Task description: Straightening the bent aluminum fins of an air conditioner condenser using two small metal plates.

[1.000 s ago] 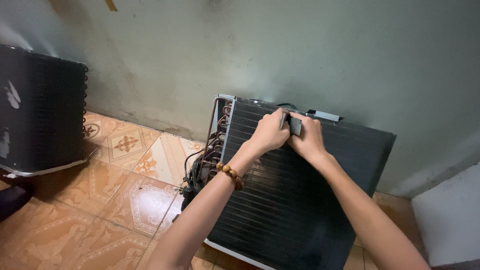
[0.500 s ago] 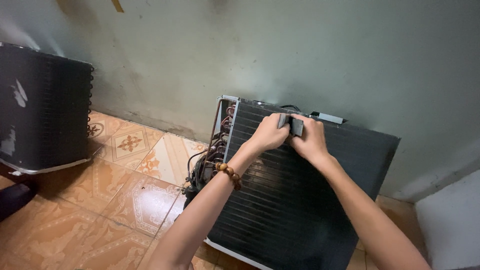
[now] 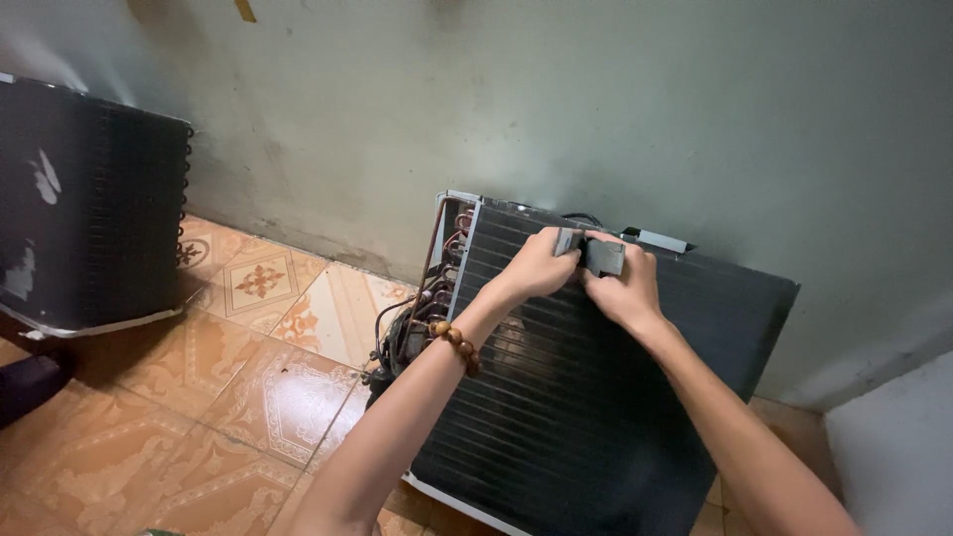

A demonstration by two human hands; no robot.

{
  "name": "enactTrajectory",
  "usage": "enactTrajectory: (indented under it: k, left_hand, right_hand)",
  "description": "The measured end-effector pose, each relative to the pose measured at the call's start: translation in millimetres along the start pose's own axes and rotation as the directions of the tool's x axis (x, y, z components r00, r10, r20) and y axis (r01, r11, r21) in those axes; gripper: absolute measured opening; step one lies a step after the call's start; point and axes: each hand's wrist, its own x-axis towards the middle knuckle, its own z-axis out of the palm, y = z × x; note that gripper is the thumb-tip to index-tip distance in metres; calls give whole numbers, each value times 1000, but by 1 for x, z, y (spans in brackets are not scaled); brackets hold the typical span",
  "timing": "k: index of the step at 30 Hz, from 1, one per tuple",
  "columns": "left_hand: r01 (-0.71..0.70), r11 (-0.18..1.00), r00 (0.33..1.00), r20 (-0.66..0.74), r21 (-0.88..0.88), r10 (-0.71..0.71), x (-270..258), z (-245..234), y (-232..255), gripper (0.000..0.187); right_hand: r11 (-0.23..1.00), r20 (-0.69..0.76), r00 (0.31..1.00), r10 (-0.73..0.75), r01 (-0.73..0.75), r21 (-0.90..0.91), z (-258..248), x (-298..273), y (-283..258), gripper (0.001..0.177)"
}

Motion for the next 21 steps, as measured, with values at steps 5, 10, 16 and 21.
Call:
enactTrajectory:
  k: [5,10,16,21]
  left_hand:
    - [31,1000,999,9,7,-31,2,1,-4,43]
    - [20,999,999,29,-25,-19,6,-2,-5,50]
    - [32,999,999,32,-38,-30,8,-2,-10,49]
    - [46,998,999,27,-37,-45,7,1,-11,51]
  right_hand:
    - [1000,-27,999,21,-21,-15,1,-4,-11,51]
    - [1000,-46,999,-1,-1,-31,2,-5,-10,50]
    - [1000,-52,998,23,-24,-18,0,-5,-12,50]
    - [999,-64,998,25,-27,-32,0,-8,-18,48]
